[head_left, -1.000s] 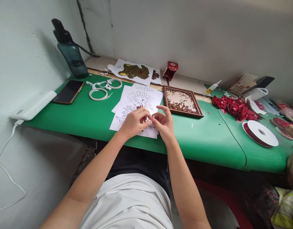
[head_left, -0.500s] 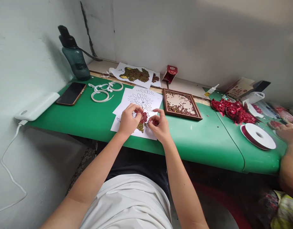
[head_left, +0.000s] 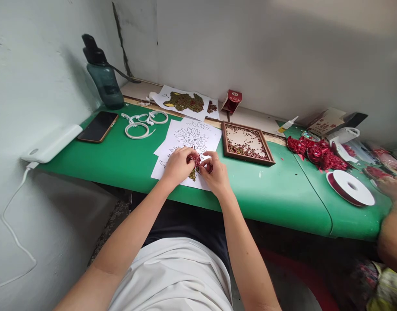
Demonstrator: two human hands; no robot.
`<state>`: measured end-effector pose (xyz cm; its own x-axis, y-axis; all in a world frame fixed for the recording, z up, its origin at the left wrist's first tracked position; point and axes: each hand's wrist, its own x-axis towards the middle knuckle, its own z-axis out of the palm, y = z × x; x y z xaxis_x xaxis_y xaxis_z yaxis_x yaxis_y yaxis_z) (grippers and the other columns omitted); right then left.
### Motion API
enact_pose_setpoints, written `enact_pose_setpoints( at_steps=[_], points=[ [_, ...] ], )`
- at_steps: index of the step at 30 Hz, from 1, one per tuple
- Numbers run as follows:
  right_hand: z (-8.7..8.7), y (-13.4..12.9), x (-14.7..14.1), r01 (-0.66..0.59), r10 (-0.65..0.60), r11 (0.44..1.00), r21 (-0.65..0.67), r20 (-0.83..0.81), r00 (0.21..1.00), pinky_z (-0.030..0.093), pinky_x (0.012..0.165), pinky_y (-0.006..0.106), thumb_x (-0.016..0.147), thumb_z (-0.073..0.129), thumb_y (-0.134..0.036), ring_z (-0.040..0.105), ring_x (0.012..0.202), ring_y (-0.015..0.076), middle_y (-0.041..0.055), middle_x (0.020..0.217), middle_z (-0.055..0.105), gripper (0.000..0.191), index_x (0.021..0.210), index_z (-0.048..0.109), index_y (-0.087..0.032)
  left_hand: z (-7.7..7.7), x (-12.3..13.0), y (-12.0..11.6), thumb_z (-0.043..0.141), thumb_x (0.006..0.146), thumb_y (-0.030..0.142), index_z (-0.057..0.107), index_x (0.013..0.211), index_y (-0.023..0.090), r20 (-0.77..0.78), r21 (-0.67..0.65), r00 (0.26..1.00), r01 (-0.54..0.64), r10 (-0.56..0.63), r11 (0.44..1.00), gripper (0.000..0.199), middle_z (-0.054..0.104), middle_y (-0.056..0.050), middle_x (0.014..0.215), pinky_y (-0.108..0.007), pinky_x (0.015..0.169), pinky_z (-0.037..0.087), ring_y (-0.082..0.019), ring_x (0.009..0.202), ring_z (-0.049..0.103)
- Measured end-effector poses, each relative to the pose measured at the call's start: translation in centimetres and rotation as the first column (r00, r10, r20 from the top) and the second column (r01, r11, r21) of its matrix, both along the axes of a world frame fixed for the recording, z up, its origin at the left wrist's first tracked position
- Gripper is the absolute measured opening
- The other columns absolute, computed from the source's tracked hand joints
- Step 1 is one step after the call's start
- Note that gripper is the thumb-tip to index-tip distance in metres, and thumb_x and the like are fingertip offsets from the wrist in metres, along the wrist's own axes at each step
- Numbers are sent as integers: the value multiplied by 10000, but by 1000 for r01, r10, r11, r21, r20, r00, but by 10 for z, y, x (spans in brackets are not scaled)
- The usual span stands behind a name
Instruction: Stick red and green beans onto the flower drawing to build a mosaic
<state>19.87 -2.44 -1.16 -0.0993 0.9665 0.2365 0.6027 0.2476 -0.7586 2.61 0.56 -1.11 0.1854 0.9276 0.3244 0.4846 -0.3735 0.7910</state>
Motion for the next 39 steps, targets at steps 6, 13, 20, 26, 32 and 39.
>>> enact_pose_setpoints(
  at_steps=[6,13,20,26,32,39],
  points=[
    [1,-5,1,23,-24,997,76,4,1000,420,661,320,853,573,-177,534,621,168,-8,871,738,403,1241,526,-271,0,0,-1,579,851,24,703,939,263,-6,-3,1000,4,-4,1000,283,753,-12,1015,-461,957,530,-260,1075,645],
    [2,-7,0,21,-20,997,74,-4,1000,444,662,326,845,547,-157,574,601,170,-2,877,780,406,1237,536,-263,1,-1,-1,568,850,17,705,935,259,-8,-23,1000,5,-5,1000,291,756,-10,1029,-464,972,523,-257,1082,641],
    [4,-7,0,13,-13,999,53,15,1000,442,651,310,858,556,-173,565,595,160,4,904,792,356,1205,561,-254,8,-1,-5,555,886,46,703,968,262,-46,-66,999,-2,-1,998,274,750,11,1057,-395,982,510,-221,1113,625],
    [0,-9,-4,59,-64,978,202,19,998,454,670,317,883,547,-162,581,659,159,16,935,775,264,1127,589,-253,9,0,-5,642,915,165,697,1012,268,-120,-57,993,11,-18,998,152,730,11,1101,-395,988,496,-232,1125,599],
    [17,-5,14,172,-104,946,276,-245,964,510,677,302,932,607,-250,680,773,176,30,902,758,151,1083,604,-246,9,3,-3,684,898,203,679,1036,259,-216,-53,976,0,-11,999,149,708,-4,1135,-430,982,480,-253,1119,586],
    [38,91,131,325,-327,945,39,194,925,505,689,305,783,609,-234,706,776,203,62,892,777,362,1142,640,-198,8,2,-3,668,916,213,669,1075,251,-224,-53,974,13,-25,999,163,701,-17,1171,-449,1001,469,-261,1152,575]
  ],
)
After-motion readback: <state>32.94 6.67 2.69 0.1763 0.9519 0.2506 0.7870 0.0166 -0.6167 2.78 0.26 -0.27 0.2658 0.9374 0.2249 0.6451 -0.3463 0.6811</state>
